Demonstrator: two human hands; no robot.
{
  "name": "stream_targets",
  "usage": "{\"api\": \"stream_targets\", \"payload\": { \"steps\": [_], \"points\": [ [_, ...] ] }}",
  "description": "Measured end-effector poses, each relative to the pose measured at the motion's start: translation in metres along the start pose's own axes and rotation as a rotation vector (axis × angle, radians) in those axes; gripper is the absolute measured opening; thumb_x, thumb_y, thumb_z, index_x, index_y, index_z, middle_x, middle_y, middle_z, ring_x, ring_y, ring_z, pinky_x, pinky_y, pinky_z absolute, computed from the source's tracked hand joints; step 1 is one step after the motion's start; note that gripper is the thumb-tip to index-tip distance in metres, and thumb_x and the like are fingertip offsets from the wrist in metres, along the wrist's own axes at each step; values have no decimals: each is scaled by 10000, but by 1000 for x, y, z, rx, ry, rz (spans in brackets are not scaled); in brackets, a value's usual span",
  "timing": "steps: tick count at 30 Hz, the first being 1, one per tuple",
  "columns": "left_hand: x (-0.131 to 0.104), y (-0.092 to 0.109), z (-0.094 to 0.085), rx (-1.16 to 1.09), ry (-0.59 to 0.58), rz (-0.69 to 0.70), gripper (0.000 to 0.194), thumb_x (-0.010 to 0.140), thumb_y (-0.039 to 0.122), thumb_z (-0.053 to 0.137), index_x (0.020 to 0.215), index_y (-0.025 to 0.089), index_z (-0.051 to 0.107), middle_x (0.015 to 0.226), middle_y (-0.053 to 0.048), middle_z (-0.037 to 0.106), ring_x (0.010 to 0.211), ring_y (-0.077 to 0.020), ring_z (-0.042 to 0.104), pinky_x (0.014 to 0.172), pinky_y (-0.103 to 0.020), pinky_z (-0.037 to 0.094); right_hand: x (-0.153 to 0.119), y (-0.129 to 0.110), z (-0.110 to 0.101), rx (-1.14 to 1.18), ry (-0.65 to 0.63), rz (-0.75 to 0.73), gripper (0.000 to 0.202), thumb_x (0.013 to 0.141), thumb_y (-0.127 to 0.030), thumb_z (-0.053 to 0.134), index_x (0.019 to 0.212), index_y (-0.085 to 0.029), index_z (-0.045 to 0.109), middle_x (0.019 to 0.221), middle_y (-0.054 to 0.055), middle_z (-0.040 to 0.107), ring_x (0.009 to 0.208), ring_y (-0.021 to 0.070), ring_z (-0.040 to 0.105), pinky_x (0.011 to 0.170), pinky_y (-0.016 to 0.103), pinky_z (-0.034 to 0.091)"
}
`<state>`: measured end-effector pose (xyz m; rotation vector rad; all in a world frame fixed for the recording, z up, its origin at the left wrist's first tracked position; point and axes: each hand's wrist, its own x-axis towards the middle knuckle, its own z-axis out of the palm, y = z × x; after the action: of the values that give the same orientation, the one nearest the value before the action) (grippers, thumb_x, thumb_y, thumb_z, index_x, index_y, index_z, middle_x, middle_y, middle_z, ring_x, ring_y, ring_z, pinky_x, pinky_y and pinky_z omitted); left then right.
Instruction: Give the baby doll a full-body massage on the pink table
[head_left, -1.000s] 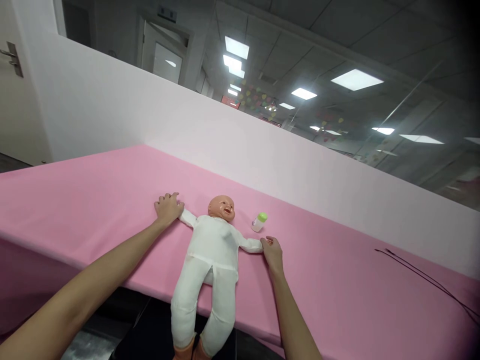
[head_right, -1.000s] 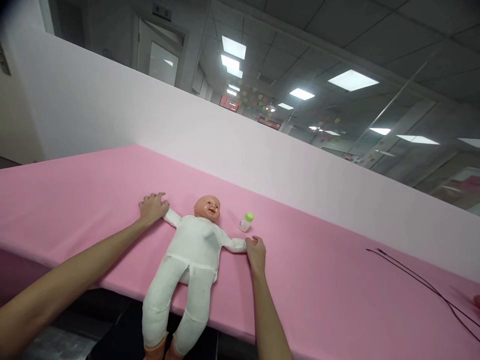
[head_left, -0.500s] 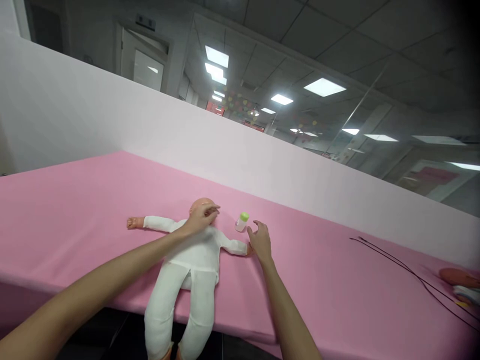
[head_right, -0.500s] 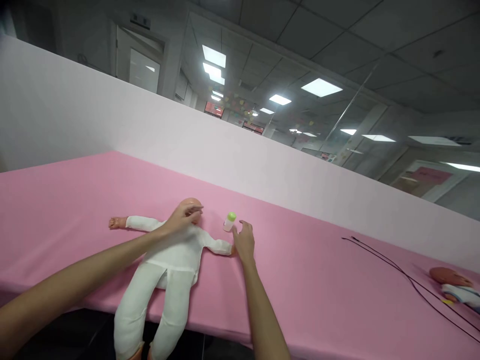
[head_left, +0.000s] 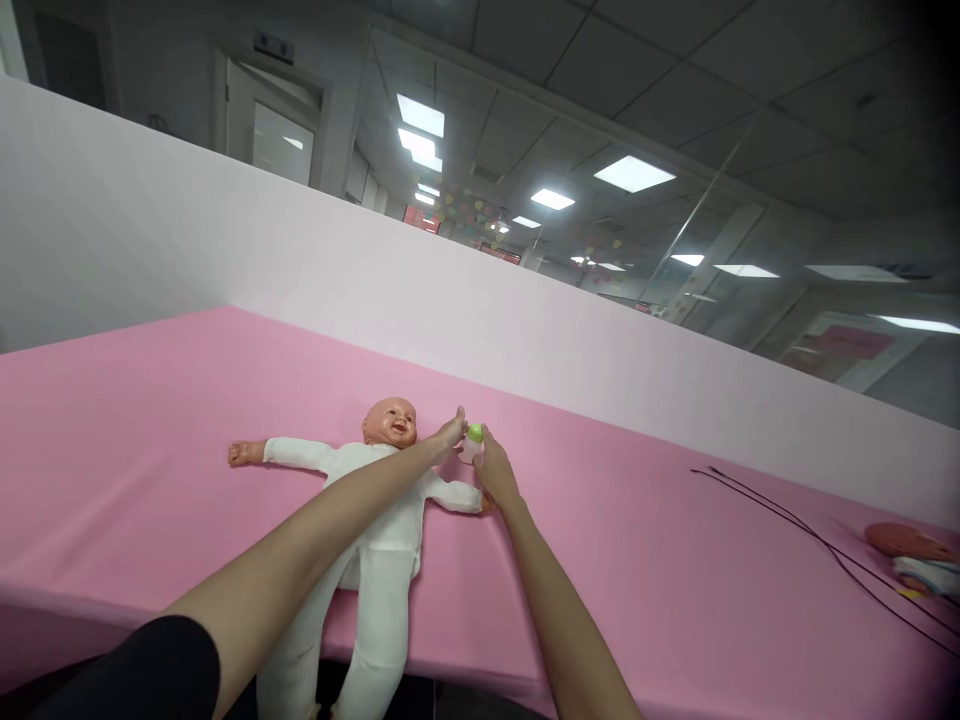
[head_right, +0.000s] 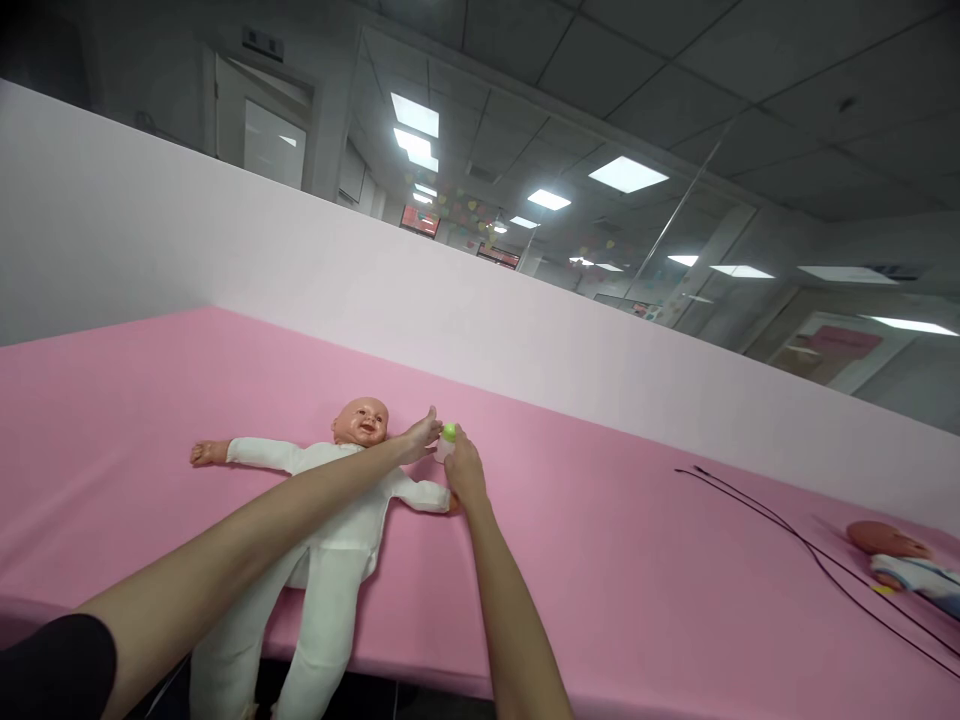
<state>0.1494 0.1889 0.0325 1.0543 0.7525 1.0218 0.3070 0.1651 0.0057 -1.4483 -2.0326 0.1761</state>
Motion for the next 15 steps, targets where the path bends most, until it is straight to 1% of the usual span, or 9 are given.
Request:
{"api": "stream_targets", "payload": {
  "steps": [3,5,7,8,9,10,11,13,15],
  "points": [
    [-8,4,-6,-6,28,-10,751,958,752,400,1440,189,525,1645,-180,407,1544,-293,345,1227,-426,322,-7,-15,-3,63,51,44,703,988,-387,439,1631,-125,326,1669,152,387,1566,311,317,1284,520,238],
    [-21,10,-10,-24,31,9,784,962,755,383,1502,195,481,1690,-169,337,1575,-269,295,1237,-382,310,-19,-40,2,165,88,82,766,1026,-541,399,1648,-109,279,1704,169,307,1592,310,256,1295,517,207],
    [-40,15,-10,-83,9,0,840,955,774,357,1535,174,456,1677,-183,362,1559,-291,333,1230,-397,337,-36,-75,12,303,85,88,842,1034,-669,303,1671,-125,214,1726,162,249,1599,298,242,1292,504,224],
    [-53,18,-9,-126,-12,-5,861,947,783,355,1543,170,451,1664,-188,385,1547,-313,355,1225,-426,353,-46,-95,18,359,80,66,852,1032,-700,254,1681,-151,186,1737,145,224,1601,294,238,1288,505,235],
    [-67,20,-7,-170,-34,-6,867,936,789,366,1546,179,456,1652,-183,409,1538,-328,370,1219,-452,368,-55,-115,23,398,75,8,854,1032,-713,223,1689,-173,154,1749,126,186,1607,296,216,1281,510,247],
    [-84,22,-3,-207,-56,1,855,927,789,387,1543,203,471,1642,-166,431,1534,-333,377,1214,-463,380,-62,-133,26,411,77,-57,861,1025,-729,234,1695,-199,123,1761,103,139,1617,304,171,1281,522,241],
    [-102,23,0,-233,-75,14,826,921,785,407,1532,235,493,1632,-142,453,1534,-326,379,1208,-458,393,-68,-149,27,406,111,-113,881,1010,-755,245,1696,-217,121,1765,88,119,1621,321,142,1284,546,214],
    [-141,26,7,-257,-104,39,760,920,771,432,1491,285,548,1590,-108,515,1526,-307,398,1189,-436,425,-75,-172,21,391,164,-185,911,983,-801,236,1687,-225,194,1758,85,164,1619,346,135,1291,580,157],
    [-180,28,12,-278,-136,41,751,918,786,430,1452,284,592,1514,-115,592,1493,-329,449,1168,-464,453,-80,-185,10,404,204,-154,917,975,-813,196,1668,-218,276,1729,102,266,1610,354,173,1293,594,135]
  ]
}}
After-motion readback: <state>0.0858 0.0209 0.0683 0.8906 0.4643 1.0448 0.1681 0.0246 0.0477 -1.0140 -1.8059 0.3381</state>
